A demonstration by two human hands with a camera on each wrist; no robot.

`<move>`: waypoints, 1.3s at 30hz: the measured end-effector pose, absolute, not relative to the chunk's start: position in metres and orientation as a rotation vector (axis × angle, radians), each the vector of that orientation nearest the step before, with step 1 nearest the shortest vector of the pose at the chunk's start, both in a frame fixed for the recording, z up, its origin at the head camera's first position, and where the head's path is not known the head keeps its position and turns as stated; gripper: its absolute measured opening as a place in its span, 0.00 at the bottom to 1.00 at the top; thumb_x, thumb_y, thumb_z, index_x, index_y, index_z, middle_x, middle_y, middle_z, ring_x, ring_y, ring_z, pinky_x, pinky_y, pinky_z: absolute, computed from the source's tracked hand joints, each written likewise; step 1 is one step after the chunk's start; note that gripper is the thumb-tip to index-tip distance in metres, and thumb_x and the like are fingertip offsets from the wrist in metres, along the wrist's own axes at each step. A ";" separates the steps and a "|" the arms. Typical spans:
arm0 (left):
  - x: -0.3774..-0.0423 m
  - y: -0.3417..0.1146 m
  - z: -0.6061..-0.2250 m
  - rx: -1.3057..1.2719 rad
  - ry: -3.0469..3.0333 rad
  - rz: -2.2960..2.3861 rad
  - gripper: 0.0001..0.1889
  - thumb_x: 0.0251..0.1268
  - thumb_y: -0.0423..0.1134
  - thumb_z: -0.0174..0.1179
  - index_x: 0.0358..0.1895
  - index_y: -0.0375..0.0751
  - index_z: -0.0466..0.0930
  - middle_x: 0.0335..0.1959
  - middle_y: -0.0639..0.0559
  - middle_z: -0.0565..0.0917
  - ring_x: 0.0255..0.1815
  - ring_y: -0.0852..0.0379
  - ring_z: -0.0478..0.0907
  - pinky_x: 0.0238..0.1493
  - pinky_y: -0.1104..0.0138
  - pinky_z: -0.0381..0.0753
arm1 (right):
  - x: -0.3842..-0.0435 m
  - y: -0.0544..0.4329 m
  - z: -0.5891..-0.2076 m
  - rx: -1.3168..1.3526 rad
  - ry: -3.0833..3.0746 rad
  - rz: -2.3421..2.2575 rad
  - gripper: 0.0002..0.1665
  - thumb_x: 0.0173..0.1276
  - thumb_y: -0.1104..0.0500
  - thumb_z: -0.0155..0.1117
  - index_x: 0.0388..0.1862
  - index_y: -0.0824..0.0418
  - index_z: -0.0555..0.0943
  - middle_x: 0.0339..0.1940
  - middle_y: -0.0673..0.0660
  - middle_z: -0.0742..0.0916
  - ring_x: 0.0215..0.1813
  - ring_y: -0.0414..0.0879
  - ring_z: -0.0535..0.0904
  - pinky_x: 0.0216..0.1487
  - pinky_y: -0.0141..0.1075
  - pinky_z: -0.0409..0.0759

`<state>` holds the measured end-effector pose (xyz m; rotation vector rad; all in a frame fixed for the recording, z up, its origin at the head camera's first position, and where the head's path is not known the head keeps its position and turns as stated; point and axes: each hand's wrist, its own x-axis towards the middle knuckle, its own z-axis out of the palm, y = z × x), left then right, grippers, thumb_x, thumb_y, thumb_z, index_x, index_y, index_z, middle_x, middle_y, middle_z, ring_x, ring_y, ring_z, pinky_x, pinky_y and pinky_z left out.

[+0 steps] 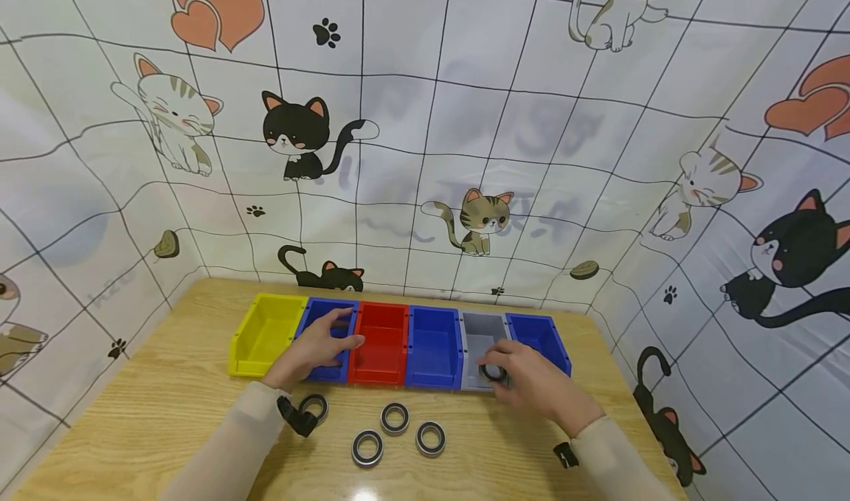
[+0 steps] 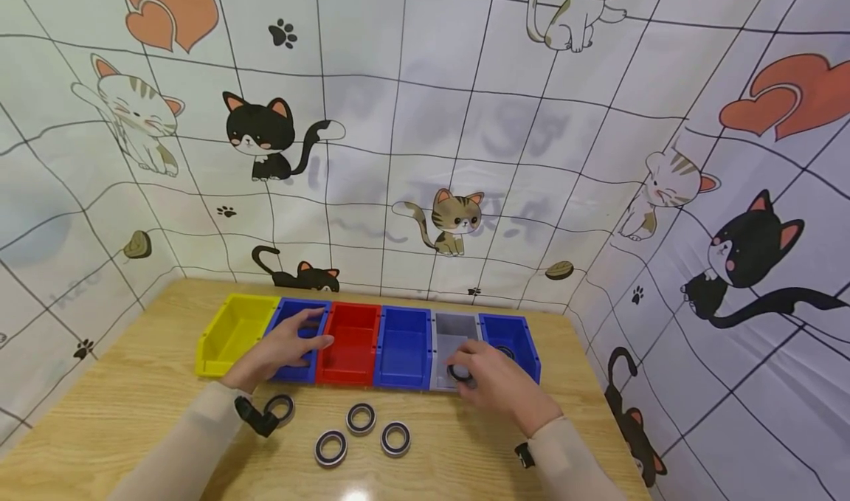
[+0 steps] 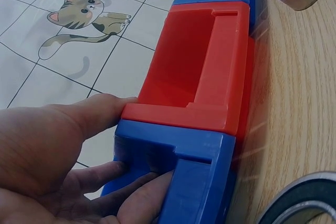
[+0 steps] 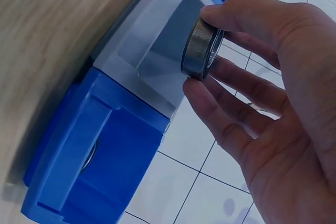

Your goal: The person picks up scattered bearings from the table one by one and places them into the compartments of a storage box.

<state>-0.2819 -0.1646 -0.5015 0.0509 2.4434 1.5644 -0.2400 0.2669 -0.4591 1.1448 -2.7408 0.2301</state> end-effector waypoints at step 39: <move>-0.279 -0.164 -0.502 0.023 2.441 1.576 0.46 0.83 0.47 0.75 0.94 0.42 0.61 0.86 0.24 0.73 0.75 0.24 0.86 0.65 0.37 0.95 | -0.320 0.240 -0.493 1.015 -2.989 -0.198 0.27 0.71 0.53 0.90 0.67 0.57 0.93 0.58 0.59 0.95 0.58 0.56 0.94 0.81 0.63 0.84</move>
